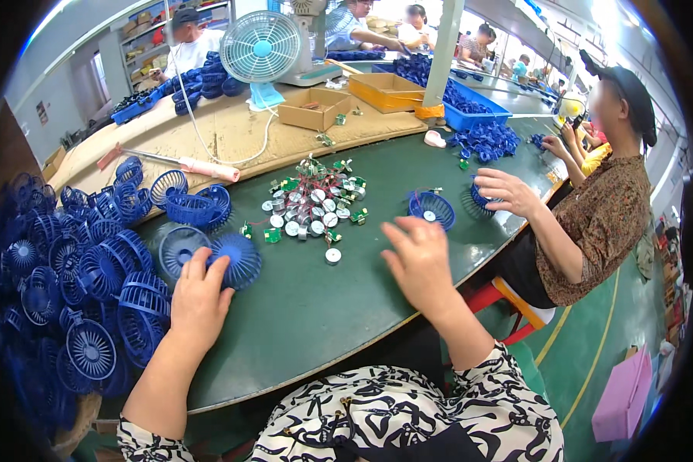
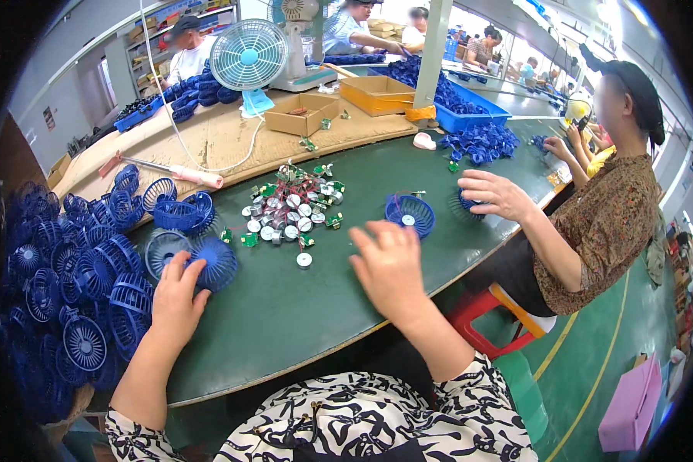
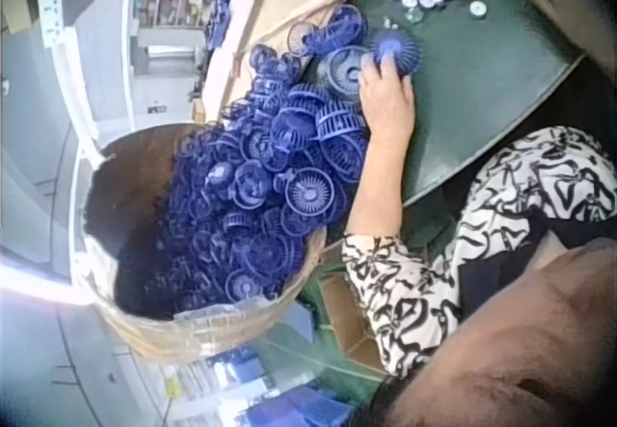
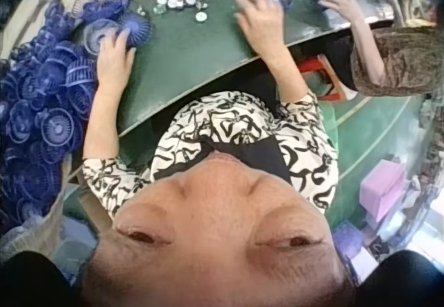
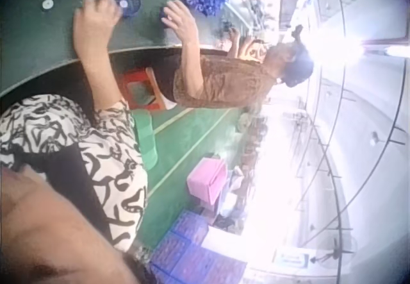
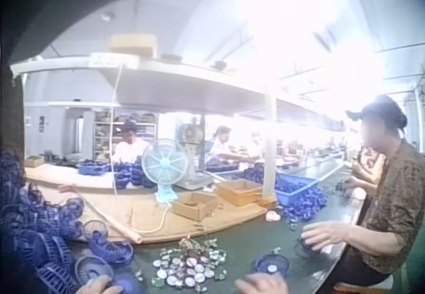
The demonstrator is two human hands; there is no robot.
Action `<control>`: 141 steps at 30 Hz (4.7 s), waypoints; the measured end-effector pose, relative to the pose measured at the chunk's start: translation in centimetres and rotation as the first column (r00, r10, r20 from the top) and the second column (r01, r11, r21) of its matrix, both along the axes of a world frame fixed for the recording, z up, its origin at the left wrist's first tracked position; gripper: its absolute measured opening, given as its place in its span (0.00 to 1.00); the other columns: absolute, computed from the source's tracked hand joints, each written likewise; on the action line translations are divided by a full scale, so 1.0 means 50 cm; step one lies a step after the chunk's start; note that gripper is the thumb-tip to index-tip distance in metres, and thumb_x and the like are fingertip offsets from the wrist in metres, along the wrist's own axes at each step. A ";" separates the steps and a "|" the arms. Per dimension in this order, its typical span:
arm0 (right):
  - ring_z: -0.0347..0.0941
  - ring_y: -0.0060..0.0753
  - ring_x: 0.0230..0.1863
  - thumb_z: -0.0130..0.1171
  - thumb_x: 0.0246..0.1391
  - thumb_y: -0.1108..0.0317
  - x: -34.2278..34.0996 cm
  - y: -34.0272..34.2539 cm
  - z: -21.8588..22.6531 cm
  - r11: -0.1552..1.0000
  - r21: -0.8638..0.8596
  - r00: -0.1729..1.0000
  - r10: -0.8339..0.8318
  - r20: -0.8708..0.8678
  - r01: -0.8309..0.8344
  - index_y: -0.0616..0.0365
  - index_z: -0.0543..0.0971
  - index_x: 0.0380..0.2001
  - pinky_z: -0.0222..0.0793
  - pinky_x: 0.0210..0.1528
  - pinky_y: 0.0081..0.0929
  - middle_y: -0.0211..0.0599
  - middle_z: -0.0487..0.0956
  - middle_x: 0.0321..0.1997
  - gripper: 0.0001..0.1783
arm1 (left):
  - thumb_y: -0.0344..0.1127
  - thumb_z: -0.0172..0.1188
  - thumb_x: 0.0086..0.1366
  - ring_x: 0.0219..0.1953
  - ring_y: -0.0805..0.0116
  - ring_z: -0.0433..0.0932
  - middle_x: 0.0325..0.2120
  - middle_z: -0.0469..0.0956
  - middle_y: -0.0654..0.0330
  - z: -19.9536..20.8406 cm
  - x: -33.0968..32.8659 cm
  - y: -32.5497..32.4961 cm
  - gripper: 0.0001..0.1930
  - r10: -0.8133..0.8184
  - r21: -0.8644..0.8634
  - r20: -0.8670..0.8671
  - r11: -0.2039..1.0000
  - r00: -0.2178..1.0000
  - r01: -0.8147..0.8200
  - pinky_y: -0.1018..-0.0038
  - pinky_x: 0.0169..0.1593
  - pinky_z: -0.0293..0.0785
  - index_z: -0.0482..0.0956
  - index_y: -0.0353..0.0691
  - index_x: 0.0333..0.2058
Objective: The person assembles mini fans by picking up plastic fan grilles, inserting motors and circuit boards into them by hand, and setting the assembled units on the table.
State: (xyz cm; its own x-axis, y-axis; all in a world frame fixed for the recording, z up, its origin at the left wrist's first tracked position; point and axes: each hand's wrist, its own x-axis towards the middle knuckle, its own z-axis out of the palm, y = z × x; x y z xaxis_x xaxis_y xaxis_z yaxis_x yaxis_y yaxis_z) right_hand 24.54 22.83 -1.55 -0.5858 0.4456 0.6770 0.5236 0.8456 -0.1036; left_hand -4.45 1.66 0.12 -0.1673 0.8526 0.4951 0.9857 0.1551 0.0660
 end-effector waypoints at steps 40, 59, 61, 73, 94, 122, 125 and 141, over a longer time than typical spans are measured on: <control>0.76 0.43 0.33 0.69 0.49 0.67 -0.050 -0.111 0.043 0.835 -0.400 0.922 0.301 -0.245 -0.379 0.60 0.79 0.37 0.73 0.35 0.35 0.40 0.77 0.31 0.13 | 0.27 0.62 0.62 0.20 0.77 0.70 0.17 0.74 0.62 -0.027 0.096 -0.004 0.08 -0.024 -0.077 0.870 0.980 0.493 0.184 0.75 0.25 0.65 0.74 0.33 0.38; 0.71 0.38 0.39 0.70 0.45 0.65 -0.096 -0.170 0.079 0.797 -0.325 0.756 0.594 0.276 -0.508 0.53 0.79 0.38 0.65 0.39 0.36 0.30 0.75 0.34 0.15 | 0.28 0.62 0.61 0.19 0.75 0.66 0.16 0.71 0.62 -0.011 0.099 -0.003 0.07 -0.125 -0.018 0.805 0.972 0.580 0.233 0.73 0.25 0.62 0.74 0.36 0.37; 0.71 0.37 0.39 0.70 0.45 0.65 -0.099 -0.173 0.079 0.806 -0.316 0.755 0.585 0.296 -0.500 0.53 0.79 0.37 0.65 0.39 0.35 0.30 0.75 0.33 0.15 | 0.28 0.62 0.61 0.19 0.74 0.66 0.16 0.71 0.62 -0.008 0.100 -0.004 0.07 -0.097 -0.048 0.806 0.973 0.585 0.227 0.73 0.25 0.62 0.74 0.36 0.37; 0.75 0.42 0.40 0.71 0.43 0.53 -0.072 -0.175 0.077 0.774 -0.244 0.756 0.628 0.182 -0.584 0.54 0.78 0.50 0.70 0.40 0.37 0.38 0.76 0.44 0.31 | 0.30 0.63 0.62 0.20 0.71 0.69 0.17 0.74 0.60 -0.010 0.100 -0.006 0.08 -0.179 0.024 0.750 0.969 0.637 0.244 0.71 0.26 0.65 0.75 0.36 0.37; 0.73 0.48 0.53 0.69 0.48 0.70 0.010 -0.016 0.033 1.000 0.001 0.999 0.005 0.043 -0.005 0.57 0.79 0.49 0.66 0.57 0.44 0.42 0.78 0.50 0.22 | 0.33 0.60 0.52 0.37 0.61 0.74 0.32 0.74 0.59 -0.009 0.097 -0.015 0.07 -0.349 0.053 -0.060 0.935 0.935 0.352 0.63 0.41 0.69 0.74 0.42 0.30; 0.75 0.20 0.31 0.57 0.61 0.69 -0.113 -0.021 0.060 0.336 -0.791 0.860 0.204 -0.468 -0.511 0.62 0.82 0.43 0.71 0.37 0.20 0.30 0.81 0.34 0.11 | 0.34 0.71 0.53 0.53 0.42 0.76 0.65 0.59 0.41 0.009 0.082 -0.038 0.25 -0.316 -0.198 0.471 0.872 0.824 0.448 0.57 0.53 0.77 0.75 0.40 0.50; 0.77 0.25 0.39 0.63 0.56 0.74 -0.137 -0.049 0.042 0.636 -0.698 0.928 0.354 -0.115 -0.329 0.63 0.80 0.47 0.73 0.43 0.24 0.35 0.81 0.39 0.14 | 0.33 0.71 0.53 0.54 0.42 0.76 0.66 0.59 0.41 0.013 0.081 -0.039 0.25 -0.335 -0.199 0.470 0.862 0.817 0.467 0.57 0.53 0.77 0.75 0.41 0.51; 0.76 0.47 0.39 0.70 0.45 0.74 -0.021 -0.094 0.005 0.962 -0.266 0.995 0.083 0.054 -0.065 0.59 0.82 0.43 0.72 0.41 0.37 0.43 0.78 0.39 0.18 | 0.23 0.59 0.54 0.53 0.48 0.75 0.49 0.76 0.46 -0.006 0.080 -0.039 0.18 -0.339 -0.073 0.350 0.919 0.873 0.387 0.59 0.57 0.73 0.77 0.36 0.46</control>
